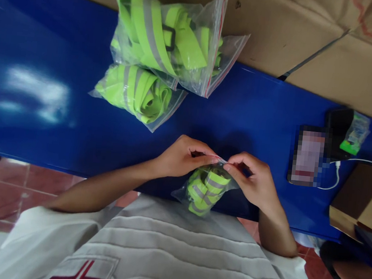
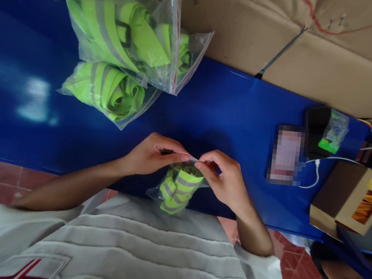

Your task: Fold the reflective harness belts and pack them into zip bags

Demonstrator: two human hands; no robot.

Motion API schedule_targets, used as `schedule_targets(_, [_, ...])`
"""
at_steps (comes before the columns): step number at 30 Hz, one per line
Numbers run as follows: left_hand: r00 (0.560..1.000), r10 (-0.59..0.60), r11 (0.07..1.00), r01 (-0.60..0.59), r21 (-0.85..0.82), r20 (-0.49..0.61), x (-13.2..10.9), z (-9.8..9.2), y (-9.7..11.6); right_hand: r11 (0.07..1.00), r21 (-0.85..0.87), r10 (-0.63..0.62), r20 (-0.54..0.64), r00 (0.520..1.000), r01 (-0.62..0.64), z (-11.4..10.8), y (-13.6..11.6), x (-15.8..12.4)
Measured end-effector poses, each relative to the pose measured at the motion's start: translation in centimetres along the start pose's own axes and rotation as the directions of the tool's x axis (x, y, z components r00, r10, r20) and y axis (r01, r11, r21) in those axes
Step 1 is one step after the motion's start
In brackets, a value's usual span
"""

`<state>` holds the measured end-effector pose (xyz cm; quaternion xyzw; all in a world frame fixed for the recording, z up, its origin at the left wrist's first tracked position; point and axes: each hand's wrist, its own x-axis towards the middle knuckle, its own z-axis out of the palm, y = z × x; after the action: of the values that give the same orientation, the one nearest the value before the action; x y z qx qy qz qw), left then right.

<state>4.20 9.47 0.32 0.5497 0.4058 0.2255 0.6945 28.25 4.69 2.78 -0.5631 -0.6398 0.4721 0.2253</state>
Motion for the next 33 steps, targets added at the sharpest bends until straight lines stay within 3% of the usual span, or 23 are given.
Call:
schedule_targets(8, [0.979,0.092,0.993,-0.104,0.055,0.181,0.4,-1.5,0.1,0.998,0.048,-0.032,-0.011,0.999,0.032,-0.3,0.5,-0.1])
schedule_targets(12, [0.988,0.102,0.988,-0.114,0.105,0.111,0.3,-2.2,0.3,0.995,0.101,-0.022,0.086,0.996,0.014,-2.1,0.5,-0.1])
schedule_targets(18, [0.983,0.029,0.998,-0.040,0.056,0.180,0.4,-3.3,1.2,0.999,0.030,-0.026,-0.039,0.999,0.027,-2.1,0.3,0.0])
schedule_targets(22, [0.974,0.095,0.986,-0.121,0.115,0.206,0.6,-4.2,1.1,0.998,-0.005,-0.060,-0.063,0.996,0.060,-1.6,0.7,0.1])
schedule_targets(26, [0.963,0.219,0.938,-0.252,0.239,0.154,0.4,-3.8,1.1,0.996,-0.005,-0.088,-0.054,0.995,0.088,-2.0,1.5,0.0])
schedule_targets(28, [0.924,0.372,0.840,-0.377,0.391,0.092,-0.3,-3.4,1.5,0.995,-0.040,-0.094,-0.088,0.992,0.091,-2.2,2.0,-0.1])
schedule_targets(30, [0.828,0.556,0.655,-0.489,0.576,0.071,-1.5,-3.5,2.3,0.995,-0.078,-0.074,-0.152,0.986,0.063,-2.3,2.8,-0.1])
schedule_targets(33, [0.709,0.705,0.433,-0.442,0.786,0.011,-4.2,-5.2,3.2,0.994,-0.102,-0.004,-0.374,0.927,-0.037,-2.5,4.2,0.3])
